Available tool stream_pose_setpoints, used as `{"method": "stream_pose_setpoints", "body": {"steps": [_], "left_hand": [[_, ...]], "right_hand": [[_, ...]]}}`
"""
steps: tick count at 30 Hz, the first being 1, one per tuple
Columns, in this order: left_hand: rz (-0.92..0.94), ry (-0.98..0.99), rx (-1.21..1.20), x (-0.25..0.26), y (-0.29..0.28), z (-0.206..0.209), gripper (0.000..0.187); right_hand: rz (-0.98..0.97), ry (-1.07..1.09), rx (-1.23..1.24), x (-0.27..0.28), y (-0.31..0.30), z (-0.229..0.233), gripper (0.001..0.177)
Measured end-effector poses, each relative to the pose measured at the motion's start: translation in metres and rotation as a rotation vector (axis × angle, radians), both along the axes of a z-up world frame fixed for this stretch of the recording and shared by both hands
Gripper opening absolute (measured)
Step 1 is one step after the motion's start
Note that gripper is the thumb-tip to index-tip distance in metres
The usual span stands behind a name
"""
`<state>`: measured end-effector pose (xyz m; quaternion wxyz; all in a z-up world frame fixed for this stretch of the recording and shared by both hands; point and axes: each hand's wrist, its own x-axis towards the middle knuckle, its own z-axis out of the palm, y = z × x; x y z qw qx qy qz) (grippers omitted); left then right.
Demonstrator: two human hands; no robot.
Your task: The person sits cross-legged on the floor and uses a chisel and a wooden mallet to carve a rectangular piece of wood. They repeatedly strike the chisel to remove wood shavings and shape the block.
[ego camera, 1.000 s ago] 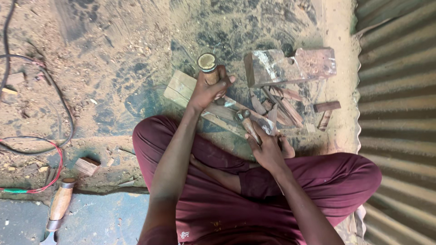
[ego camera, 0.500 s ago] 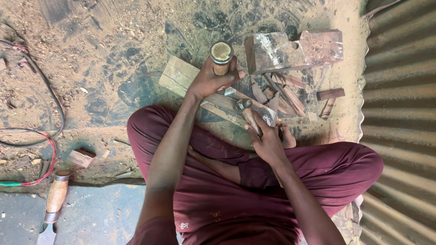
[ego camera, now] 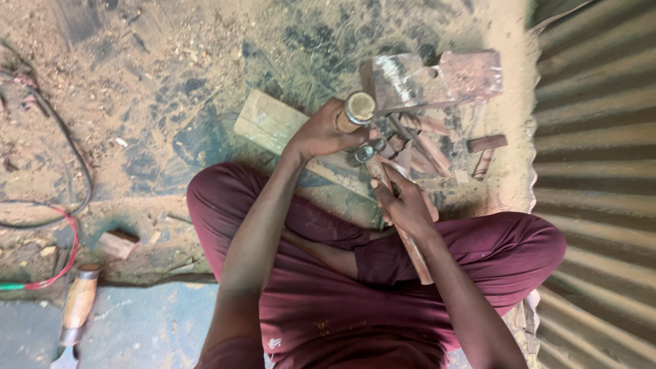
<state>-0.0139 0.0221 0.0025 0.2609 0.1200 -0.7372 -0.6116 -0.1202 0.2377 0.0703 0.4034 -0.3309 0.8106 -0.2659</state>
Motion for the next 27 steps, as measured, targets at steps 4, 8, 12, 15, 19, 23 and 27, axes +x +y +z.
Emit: {"method": "stream_pose_setpoints", "body": {"steps": [4,8,12,15,19,23,27], "left_hand": [[-0.077,-0.02,0.085,-0.001,-0.001,0.008,0.043],[-0.045,0.019,0.052,-0.004,0.005,0.012,0.032],[-0.062,0.06,0.037,-0.001,0.002,0.011,0.023],[-0.06,0.075,0.013,-0.003,-0.003,0.011,0.023],[-0.073,0.112,0.037,0.003,0.0,0.009,0.029],[-0.09,0.159,0.036,0.005,0.007,0.008,0.028],[-0.125,0.106,0.073,0.005,0.003,0.001,0.023]], "right_hand": [[-0.064,-0.04,-0.04,-0.011,-0.006,0.024,0.061],[-0.103,0.191,-0.254,-0.044,0.017,0.073,0.058],[0.289,0.318,-1.049,-0.076,0.058,0.148,0.016],[0.402,0.46,-0.923,-0.081,0.043,0.137,0.031],[0.515,0.565,-0.424,-0.064,-0.024,0.097,0.05],[0.579,0.59,-0.633,-0.047,-0.008,0.158,0.038],[0.559,0.439,-0.636,-0.021,-0.011,0.134,0.035]]}}
